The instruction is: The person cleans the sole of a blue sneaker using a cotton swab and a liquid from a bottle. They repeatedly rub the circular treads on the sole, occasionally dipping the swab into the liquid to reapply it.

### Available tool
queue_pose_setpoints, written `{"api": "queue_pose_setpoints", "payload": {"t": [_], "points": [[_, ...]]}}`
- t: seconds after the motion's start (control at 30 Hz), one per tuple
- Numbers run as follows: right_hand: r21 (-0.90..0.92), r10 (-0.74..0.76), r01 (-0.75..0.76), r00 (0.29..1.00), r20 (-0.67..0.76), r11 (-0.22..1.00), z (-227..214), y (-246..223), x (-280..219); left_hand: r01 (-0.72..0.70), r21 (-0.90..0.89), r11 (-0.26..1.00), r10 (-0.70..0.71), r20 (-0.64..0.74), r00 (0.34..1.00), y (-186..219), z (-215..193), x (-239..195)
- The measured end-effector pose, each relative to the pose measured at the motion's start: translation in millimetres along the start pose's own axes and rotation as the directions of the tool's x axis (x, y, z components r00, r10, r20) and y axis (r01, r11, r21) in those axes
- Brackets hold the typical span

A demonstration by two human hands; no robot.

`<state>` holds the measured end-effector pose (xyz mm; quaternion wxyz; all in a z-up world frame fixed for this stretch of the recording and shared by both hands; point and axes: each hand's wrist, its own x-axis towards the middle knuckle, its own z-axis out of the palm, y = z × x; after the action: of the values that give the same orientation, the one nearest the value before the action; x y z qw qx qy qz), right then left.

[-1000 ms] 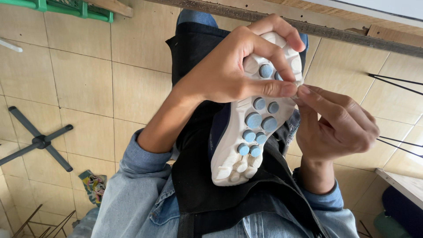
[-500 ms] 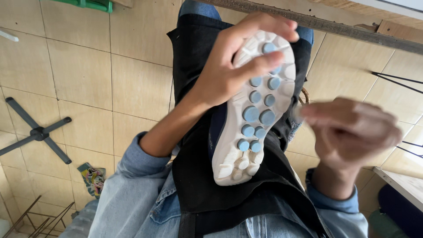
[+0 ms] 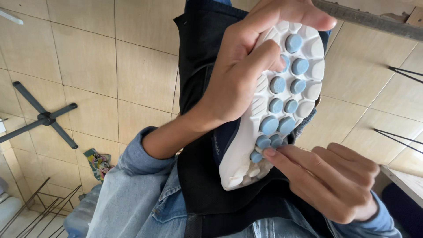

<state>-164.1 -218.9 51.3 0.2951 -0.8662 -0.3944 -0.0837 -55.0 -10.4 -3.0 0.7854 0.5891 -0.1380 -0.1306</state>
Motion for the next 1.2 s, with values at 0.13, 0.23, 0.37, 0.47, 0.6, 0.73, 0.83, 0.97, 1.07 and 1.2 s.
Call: {"api": "queue_pose_setpoints", "payload": {"t": [0.13,0.23,0.37,0.47,0.6,0.73,0.83,0.97,1.07,1.2], "points": [[-0.023,-0.016,0.014,0.996,-0.090,1.000,10,-1,-2,0.014,0.030,0.999,-0.014,-0.021,1.000,2,4,4],[-0.106,-0.089,0.082,0.993,-0.072,0.991,4,1,3,0.028,0.038,0.999,-0.027,-0.027,0.999,0,8,-1],[-0.008,-0.130,0.130,0.991,0.032,0.991,-7,15,0,0.033,0.049,0.998,-0.032,-0.004,0.999,3,14,-3],[-0.035,-0.114,0.116,0.993,0.035,0.993,-11,14,4,0.026,0.072,0.997,-0.028,0.021,0.999,2,13,0],[-0.023,-0.123,0.123,0.992,0.002,0.992,-1,13,3,0.028,0.091,0.995,-0.028,-0.004,1.000,4,8,2],[-0.114,-0.157,0.150,0.986,-0.057,0.982,16,3,3,0.037,0.085,0.996,-0.036,-0.017,0.999,-6,13,2],[-0.030,-0.077,0.074,0.994,-0.082,0.997,12,9,-24,0.041,0.022,0.999,-0.041,-0.001,0.999,-4,8,-2],[0.046,0.068,-0.059,0.967,-0.244,0.997,3,19,-31,0.013,0.078,0.997,-0.009,-0.053,0.999,19,4,-3],[0.011,0.063,-0.062,0.992,-0.111,0.998,11,11,-54,0.016,0.079,0.997,-0.011,-0.067,0.998,4,3,0],[-0.150,-0.050,0.040,0.996,-0.069,0.988,17,-3,-28,0.051,0.092,0.994,-0.041,-0.099,0.994,5,2,0]]}}
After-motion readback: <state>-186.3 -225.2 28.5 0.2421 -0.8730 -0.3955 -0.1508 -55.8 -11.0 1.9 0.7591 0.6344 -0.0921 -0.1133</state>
